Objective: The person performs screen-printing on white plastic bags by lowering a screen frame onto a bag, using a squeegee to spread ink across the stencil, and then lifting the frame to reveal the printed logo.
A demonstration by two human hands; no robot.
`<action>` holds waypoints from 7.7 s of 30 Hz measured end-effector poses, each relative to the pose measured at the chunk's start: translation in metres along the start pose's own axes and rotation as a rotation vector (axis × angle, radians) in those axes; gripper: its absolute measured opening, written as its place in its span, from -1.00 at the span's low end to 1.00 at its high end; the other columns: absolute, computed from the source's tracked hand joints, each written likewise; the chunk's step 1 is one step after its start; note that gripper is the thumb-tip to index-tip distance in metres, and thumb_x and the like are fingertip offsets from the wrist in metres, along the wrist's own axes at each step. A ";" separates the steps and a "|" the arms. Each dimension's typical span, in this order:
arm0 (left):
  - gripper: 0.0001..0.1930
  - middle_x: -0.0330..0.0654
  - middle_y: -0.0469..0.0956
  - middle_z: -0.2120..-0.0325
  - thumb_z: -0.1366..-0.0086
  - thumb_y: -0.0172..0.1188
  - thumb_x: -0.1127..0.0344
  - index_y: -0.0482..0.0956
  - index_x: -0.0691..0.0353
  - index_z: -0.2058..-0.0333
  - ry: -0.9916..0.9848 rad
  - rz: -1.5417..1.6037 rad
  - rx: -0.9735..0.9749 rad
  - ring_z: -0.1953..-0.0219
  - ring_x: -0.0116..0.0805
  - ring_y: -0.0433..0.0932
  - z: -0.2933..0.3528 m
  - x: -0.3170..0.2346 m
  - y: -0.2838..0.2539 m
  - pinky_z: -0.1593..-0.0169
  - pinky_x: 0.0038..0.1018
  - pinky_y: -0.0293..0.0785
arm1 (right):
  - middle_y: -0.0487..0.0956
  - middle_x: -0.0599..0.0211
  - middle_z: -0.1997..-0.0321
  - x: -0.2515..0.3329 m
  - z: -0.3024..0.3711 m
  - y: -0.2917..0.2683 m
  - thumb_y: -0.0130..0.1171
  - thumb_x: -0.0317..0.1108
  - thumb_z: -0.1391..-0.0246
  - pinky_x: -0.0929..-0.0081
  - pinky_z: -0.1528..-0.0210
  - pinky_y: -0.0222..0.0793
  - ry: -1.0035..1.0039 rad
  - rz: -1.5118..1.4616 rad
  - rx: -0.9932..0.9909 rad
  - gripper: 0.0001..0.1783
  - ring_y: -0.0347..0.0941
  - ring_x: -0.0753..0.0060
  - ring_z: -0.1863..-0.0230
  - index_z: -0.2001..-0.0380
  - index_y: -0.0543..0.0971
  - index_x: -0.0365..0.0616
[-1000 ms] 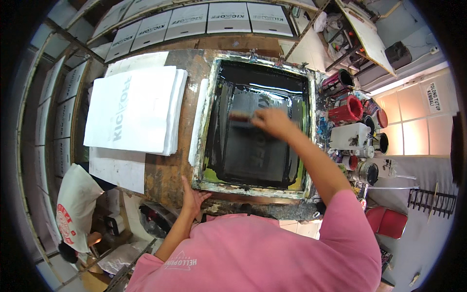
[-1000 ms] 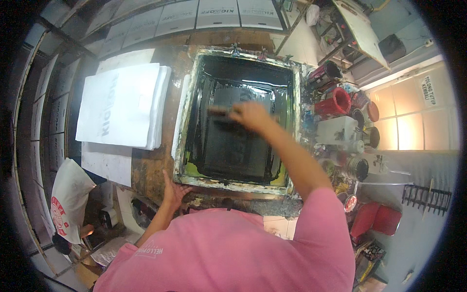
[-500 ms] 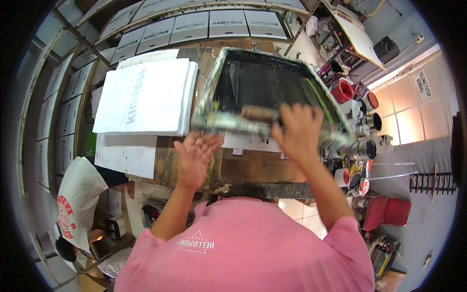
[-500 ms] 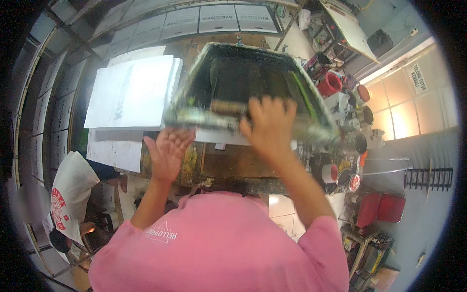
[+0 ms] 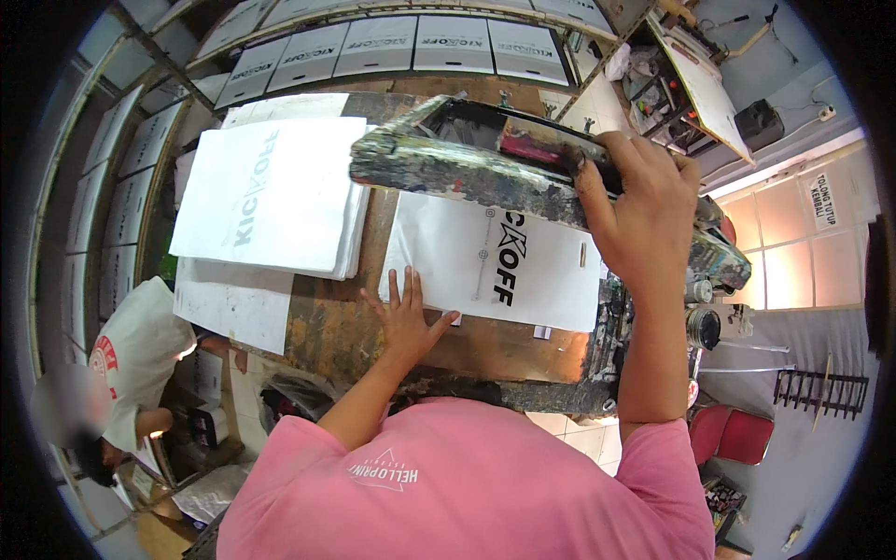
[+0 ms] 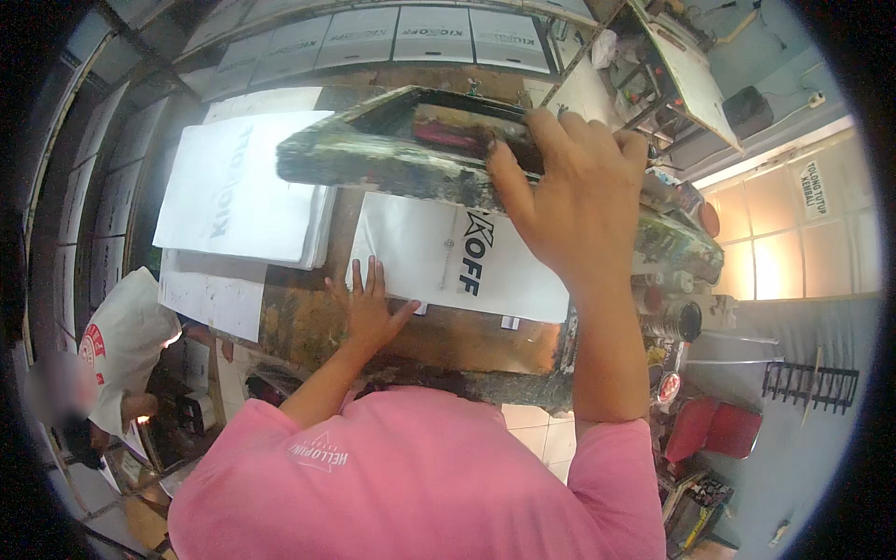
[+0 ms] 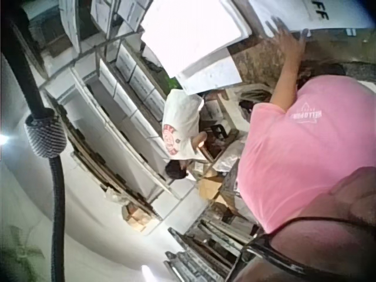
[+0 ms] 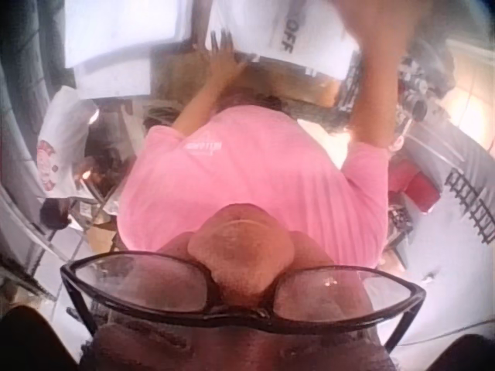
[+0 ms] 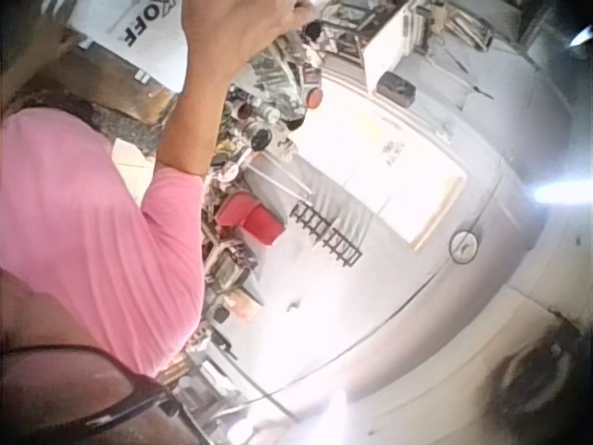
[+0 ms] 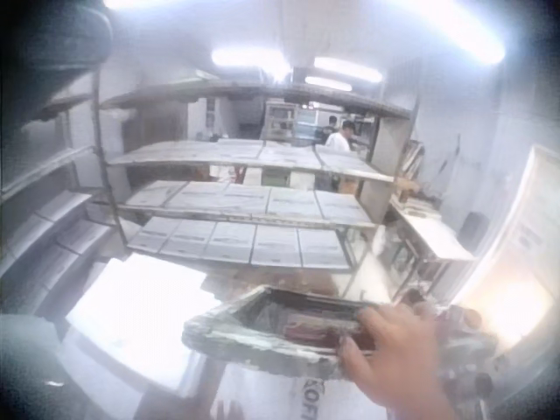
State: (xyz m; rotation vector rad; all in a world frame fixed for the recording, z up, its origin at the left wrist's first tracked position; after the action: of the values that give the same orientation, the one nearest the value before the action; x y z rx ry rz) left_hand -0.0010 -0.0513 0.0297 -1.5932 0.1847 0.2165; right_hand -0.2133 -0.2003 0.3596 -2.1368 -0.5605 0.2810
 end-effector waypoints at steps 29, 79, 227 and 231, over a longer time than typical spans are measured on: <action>-0.30 0.16 0.50 -0.14 -0.22 0.33 0.33 0.33 0.36 -0.31 -0.530 0.120 -0.680 0.01 0.01 0.55 0.011 0.442 -0.158 -0.20 -0.22 0.43 | 0.66 0.15 0.32 -0.004 0.000 0.001 0.21 0.09 -0.19 0.08 -0.02 0.22 0.000 -0.059 -0.098 -0.52 0.58 0.06 0.20 0.23 0.69 -0.16; 0.25 0.03 0.41 -0.26 -0.16 -0.29 -0.80 0.09 0.25 -0.46 -0.927 2.008 0.274 -0.22 -0.04 0.48 0.072 0.023 -0.023 -0.29 -0.11 0.39 | 0.61 0.13 0.07 -0.043 0.170 0.208 0.25 -0.31 -0.15 -0.06 -0.02 0.48 -0.004 -0.485 0.561 -0.49 0.53 -0.06 0.00 -0.20 0.53 0.11; 0.18 -0.08 -0.01 -0.54 -0.05 0.06 -0.70 0.19 -0.02 -0.49 0.652 0.131 0.113 -0.57 0.14 -0.15 -0.008 -0.138 0.105 -0.45 0.48 -0.46 | 0.64 -0.05 0.37 -0.005 -0.002 -0.010 0.12 0.09 -0.18 0.07 -0.05 0.29 0.165 -0.082 0.052 -0.48 0.56 -0.03 0.21 0.38 0.63 -0.25; 0.14 -0.08 0.00 -0.54 -0.07 0.07 -0.68 0.22 -0.03 -0.48 0.651 0.136 0.132 -0.57 0.14 -0.14 -0.007 -0.137 0.106 -0.45 0.48 -0.44 | 0.64 -0.01 0.38 -0.007 -0.004 -0.007 0.11 0.09 -0.19 0.13 -0.05 0.28 0.147 -0.093 0.063 -0.47 0.55 -0.01 0.22 0.40 0.62 -0.25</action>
State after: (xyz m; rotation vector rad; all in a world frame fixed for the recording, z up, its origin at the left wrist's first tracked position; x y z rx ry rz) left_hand -0.1596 -0.0637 -0.0382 -1.4746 0.7953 -0.2150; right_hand -0.2195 -0.2028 0.3670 -2.0447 -0.5565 0.0880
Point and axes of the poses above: each hand's wrist, its own z-axis away from the middle knuckle, its own y-axis out of the palm, x = y × z, the point moved 3 cm from there along -z, towards the middle knuckle
